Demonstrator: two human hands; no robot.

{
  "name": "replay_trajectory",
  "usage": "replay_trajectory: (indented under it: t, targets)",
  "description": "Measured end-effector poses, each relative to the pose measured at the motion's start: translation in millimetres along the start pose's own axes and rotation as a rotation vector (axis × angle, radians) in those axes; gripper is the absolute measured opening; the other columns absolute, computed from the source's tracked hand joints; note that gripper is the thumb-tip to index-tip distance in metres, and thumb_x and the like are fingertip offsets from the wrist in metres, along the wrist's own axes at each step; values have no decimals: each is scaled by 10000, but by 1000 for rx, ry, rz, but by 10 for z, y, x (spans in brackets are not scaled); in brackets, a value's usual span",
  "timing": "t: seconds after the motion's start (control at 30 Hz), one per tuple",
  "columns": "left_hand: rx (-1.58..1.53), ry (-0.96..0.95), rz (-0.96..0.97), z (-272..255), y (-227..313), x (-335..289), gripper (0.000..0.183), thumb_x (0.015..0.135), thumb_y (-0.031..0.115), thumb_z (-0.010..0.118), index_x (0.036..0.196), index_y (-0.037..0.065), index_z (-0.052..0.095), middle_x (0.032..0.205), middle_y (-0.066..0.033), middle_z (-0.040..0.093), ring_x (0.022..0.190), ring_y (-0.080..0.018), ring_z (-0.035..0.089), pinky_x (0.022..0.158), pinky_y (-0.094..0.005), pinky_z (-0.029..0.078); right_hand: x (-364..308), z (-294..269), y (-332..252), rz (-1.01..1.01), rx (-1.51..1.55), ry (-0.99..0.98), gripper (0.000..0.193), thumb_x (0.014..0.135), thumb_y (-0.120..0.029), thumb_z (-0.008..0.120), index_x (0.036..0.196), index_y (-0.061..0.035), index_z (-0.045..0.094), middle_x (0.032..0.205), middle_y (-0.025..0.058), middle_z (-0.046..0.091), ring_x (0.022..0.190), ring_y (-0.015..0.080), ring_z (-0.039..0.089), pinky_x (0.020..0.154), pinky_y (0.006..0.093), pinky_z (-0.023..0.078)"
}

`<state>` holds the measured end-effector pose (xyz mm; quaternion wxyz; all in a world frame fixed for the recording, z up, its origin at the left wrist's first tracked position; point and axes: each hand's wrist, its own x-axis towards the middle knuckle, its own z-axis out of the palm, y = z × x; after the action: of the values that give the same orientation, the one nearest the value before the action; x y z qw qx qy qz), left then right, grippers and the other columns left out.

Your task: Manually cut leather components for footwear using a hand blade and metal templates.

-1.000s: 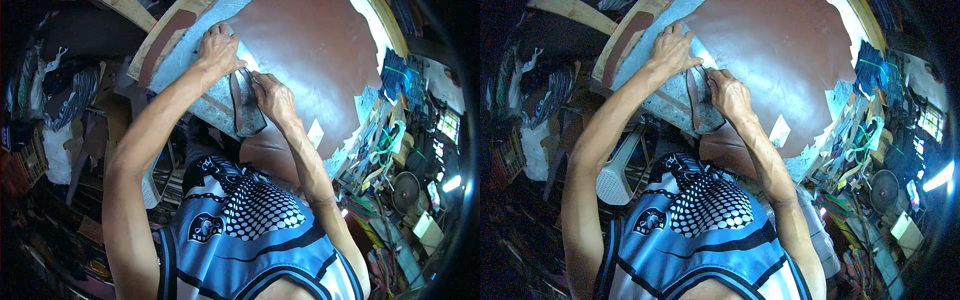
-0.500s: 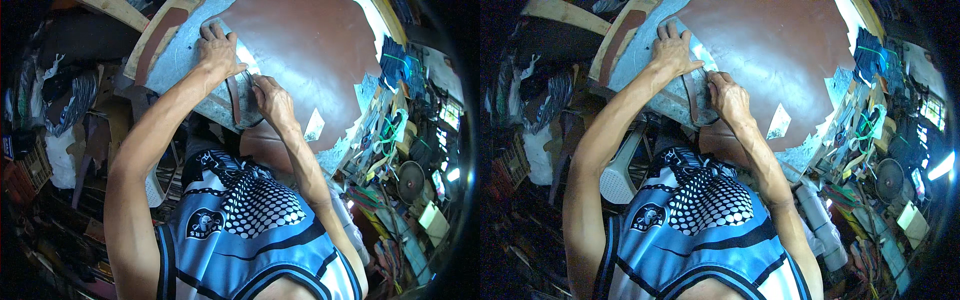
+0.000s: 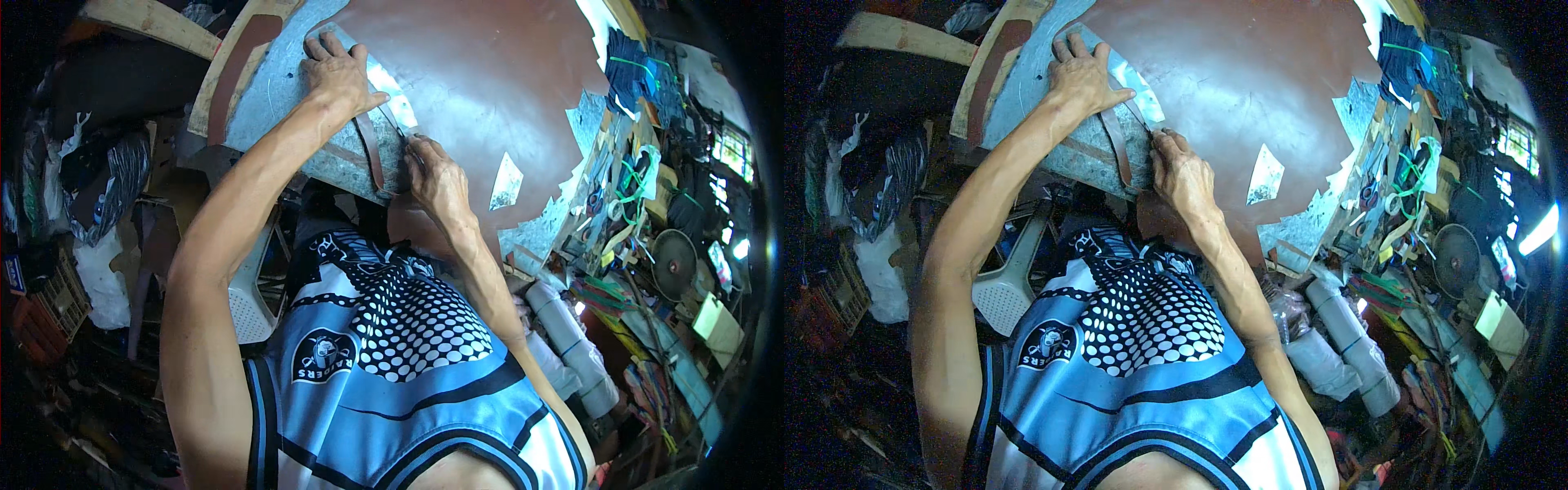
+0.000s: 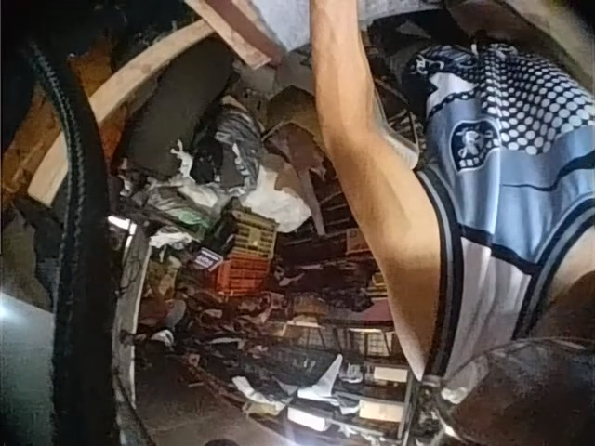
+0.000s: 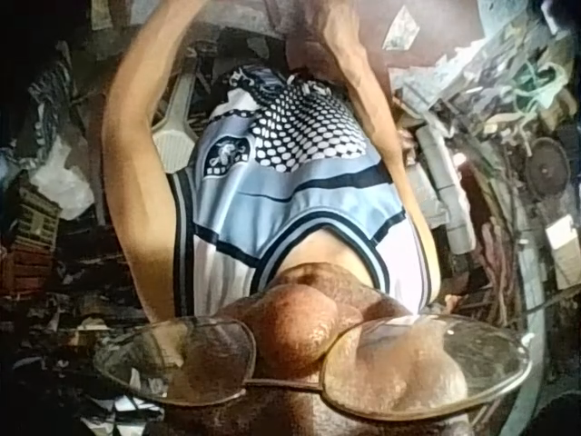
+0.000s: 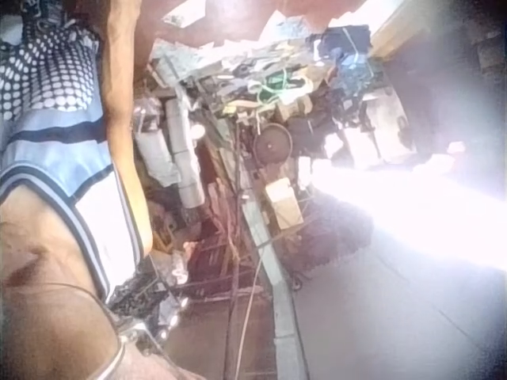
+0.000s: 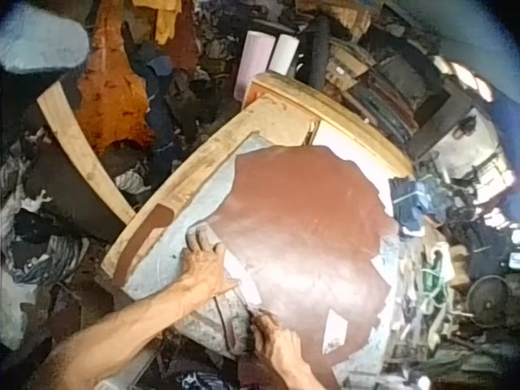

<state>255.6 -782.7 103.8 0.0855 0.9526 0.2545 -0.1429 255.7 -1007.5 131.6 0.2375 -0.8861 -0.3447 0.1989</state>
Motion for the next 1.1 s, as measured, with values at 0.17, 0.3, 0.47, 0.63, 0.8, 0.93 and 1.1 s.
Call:
replay_trajectory:
  t: [0.17,0.3,0.47,0.63,0.8,0.93,1.1]
  targets:
    - [-8,-6,7,-16,73,26,915,689,626,762,1338,51,470,1446,-357,286,1311,-569,284,940,-608,461,-137,-11,63,20,-13,35,289,908,-149,575,1188,-90,618,1237,160,622,934,415,657,782,486,545]
    - [25,-58,-22,-98,111,25,916,693,639,750,1355,78,460,1450,-352,285,1301,-563,293,936,-604,450,-335,-1,117,42,-30,28,274,905,-143,572,1164,-61,608,1197,184,628,911,429,651,773,500,537]
    - [121,-191,-74,-261,226,161,1057,617,683,763,1417,88,412,1462,-356,274,1275,-609,346,981,-597,419,-374,-14,-104,26,41,88,312,901,-168,591,1180,-33,552,1107,234,630,887,437,644,749,513,528]
    - [173,-307,-101,-353,346,284,1142,590,692,779,1468,97,355,1473,-366,264,1312,-612,315,1032,-626,375,5,306,-345,97,-95,18,324,906,-287,619,1050,-13,522,1013,259,637,870,452,634,747,513,515]
    - [179,-360,-96,-293,398,371,1175,590,693,788,1493,100,326,1496,-359,243,1344,-576,308,1061,-645,340,-126,351,-130,63,-132,117,270,850,-223,643,975,-18,521,836,224,646,795,434,635,689,512,506]
    - [193,-375,-88,-303,373,388,1162,603,694,786,1488,89,338,1498,-349,254,1347,-565,315,1061,-654,332,-759,-210,-308,-77,-105,-243,229,807,-170,677,951,-21,578,856,191,658,792,393,648,678,483,522]
    - [207,-386,-76,-486,381,383,1162,612,693,782,1478,47,355,1500,-329,270,1347,-556,325,1054,-654,341,-894,-413,-296,-59,104,-304,283,813,-200,703,1023,-19,651,877,217,646,818,390,645,723,477,519]
